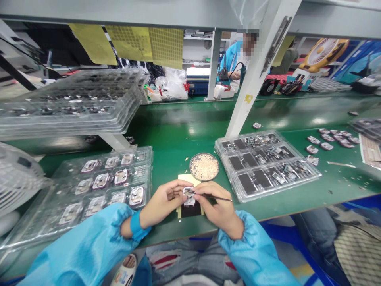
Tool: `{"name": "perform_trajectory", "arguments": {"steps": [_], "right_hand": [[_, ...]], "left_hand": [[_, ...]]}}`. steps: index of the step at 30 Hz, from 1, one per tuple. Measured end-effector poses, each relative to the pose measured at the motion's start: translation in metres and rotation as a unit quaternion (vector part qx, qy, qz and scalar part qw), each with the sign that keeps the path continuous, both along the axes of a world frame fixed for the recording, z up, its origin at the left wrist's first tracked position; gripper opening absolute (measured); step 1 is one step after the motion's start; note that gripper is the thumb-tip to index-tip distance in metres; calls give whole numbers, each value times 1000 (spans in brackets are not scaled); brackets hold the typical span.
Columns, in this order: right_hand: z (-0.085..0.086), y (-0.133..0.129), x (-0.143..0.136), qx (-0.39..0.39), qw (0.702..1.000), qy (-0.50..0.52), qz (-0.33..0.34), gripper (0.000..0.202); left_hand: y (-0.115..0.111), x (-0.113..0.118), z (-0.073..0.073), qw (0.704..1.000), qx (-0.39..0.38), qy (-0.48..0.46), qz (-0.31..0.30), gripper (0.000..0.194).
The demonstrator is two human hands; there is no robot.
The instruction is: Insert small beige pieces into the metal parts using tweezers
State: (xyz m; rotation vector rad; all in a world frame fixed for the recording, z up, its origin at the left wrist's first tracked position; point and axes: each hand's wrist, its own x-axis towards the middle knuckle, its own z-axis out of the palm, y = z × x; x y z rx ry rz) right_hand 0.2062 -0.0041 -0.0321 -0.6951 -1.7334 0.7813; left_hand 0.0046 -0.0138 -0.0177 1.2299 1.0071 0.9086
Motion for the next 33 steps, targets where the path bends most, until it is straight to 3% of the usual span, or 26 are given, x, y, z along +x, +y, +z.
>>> {"name": "perform_trajectory", "arguments": {"steps": [5, 11, 16, 20, 24, 29, 33], "right_hand": [[-3, -1, 0, -53, 998, 31, -10, 16], [-7, 0, 1, -128, 989, 68, -38, 8], [-1, -1, 2, -98, 989, 107, -25, 6], [0, -1, 5, -52, 997, 56, -28, 9], [-2, -3, 6, -45, 999, 11, -25, 13], [-3, -3, 6, -71, 997, 10, -17, 11], [-4, 3, 8, -158, 984, 70, 40, 5]], "left_hand": [[-3, 0, -1, 992, 66, 107, 1, 36], [-8, 0, 5, 944, 220, 244, 20, 36], [-5, 0, 2, 965, 141, 213, 63, 32], [-2, -2, -3, 983, 78, 150, 72, 36], [-1, -3, -4, 985, 77, 134, 82, 36], [-1, -4, -2, 982, 86, 140, 95, 33], [3, -5, 1, 987, 67, 94, 111, 31]]}}
